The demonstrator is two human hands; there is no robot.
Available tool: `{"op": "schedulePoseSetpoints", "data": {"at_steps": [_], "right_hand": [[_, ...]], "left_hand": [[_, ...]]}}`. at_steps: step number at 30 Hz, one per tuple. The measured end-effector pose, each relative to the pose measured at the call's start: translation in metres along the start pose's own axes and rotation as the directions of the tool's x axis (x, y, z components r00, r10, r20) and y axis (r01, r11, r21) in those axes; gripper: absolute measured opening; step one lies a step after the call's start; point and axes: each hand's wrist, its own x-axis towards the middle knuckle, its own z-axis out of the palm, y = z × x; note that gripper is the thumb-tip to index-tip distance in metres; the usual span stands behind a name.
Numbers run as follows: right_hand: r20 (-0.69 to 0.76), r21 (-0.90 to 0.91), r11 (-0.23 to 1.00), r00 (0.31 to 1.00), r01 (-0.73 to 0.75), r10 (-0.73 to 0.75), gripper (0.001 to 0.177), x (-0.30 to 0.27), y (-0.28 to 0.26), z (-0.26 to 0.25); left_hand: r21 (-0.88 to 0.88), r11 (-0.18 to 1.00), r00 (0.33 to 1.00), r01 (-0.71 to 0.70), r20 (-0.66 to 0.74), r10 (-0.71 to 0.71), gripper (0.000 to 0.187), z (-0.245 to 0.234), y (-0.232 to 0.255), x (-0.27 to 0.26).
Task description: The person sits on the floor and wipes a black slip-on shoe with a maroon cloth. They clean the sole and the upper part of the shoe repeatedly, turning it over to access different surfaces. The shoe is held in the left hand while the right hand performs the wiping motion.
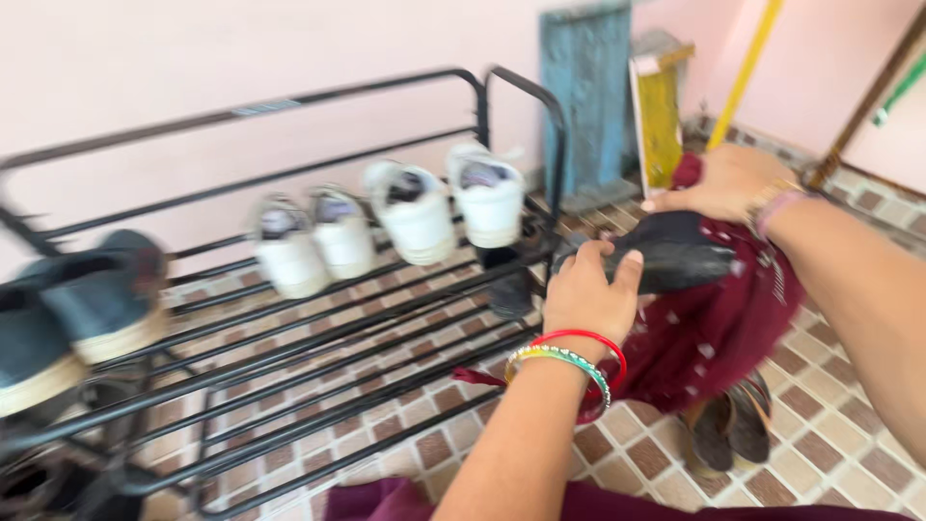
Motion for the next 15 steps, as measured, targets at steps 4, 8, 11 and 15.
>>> {"op": "schedulePoseSetpoints", "data": {"at_steps": [4,8,11,15], "right_hand": [[-0.402,0.074,0.996,0.916,0.044,-0.011,0.055,-0.108,-0.057,-0.033],[-0.721,-0.151,0.967,0.646,0.206,-0.250,0.045,-0.177,-0.105,-0.036],[-0.777,-0.273,0.905,0.481,0.325,-0.407,0.037,-0.203,-0.126,-0.042],[-0.752,-0.324,0.716,0.291,0.618,-0.591,0.026,-0.222,-0.149,-0.031]], "left_hand": [[-0.257,0.956,0.988,0.140,-0.019,-0.150,0.054,-0.034,-0.001,-0.021],[-0.186,0.918,0.930,0.351,-0.044,-0.365,0.081,-0.061,-0.003,-0.026],[-0.337,0.756,0.809,0.561,0.027,-0.588,0.116,-0.079,-0.001,-0.027],[-0.612,0.505,0.775,0.609,0.324,-0.542,0.161,-0.108,0.001,-0.022]]}}
